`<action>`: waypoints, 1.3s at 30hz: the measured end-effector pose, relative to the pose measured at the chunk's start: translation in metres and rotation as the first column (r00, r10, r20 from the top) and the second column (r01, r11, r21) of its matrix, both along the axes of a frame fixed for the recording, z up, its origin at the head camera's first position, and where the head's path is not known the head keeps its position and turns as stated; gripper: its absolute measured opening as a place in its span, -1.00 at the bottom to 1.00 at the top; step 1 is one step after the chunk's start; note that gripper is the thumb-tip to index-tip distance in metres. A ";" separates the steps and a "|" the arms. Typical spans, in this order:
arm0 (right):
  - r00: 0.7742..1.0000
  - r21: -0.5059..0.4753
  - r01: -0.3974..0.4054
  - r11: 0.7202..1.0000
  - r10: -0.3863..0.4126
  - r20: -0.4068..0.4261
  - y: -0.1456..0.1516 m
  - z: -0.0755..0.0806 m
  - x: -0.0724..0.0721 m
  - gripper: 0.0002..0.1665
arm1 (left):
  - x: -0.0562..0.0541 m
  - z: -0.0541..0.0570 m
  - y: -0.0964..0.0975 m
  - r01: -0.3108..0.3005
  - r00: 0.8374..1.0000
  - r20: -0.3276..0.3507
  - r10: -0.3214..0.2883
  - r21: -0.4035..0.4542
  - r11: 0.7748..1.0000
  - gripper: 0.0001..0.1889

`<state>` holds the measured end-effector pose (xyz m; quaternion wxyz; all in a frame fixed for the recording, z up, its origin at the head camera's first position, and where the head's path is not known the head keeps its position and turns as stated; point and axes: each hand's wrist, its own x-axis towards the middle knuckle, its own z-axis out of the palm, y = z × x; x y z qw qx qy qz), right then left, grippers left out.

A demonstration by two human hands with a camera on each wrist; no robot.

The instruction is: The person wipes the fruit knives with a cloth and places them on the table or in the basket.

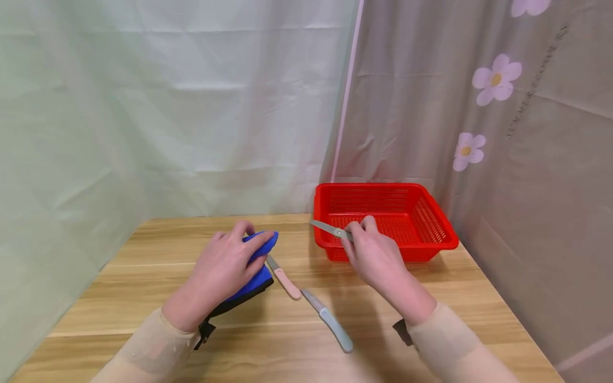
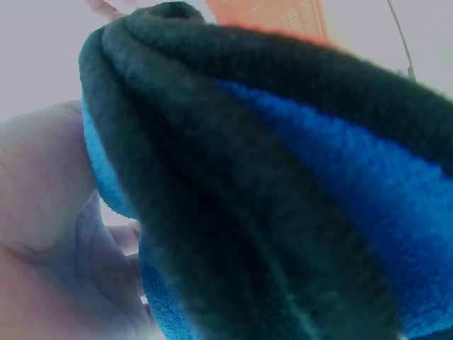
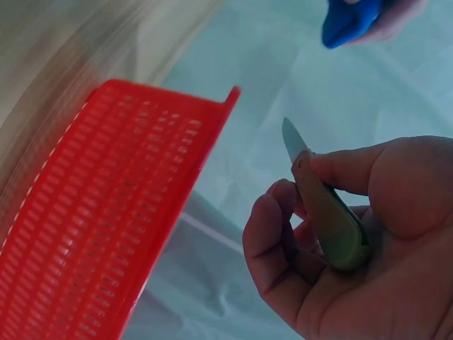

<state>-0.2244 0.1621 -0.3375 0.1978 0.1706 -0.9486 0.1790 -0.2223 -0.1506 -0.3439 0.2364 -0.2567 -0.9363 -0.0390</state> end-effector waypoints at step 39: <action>0.855 0.329 0.102 0.939 -0.253 0.454 0.007 0.015 -0.108 -0.73 | 0.008 -0.015 -0.016 -0.024 1.000 0.000 0.024 0.002 1.000 -0.57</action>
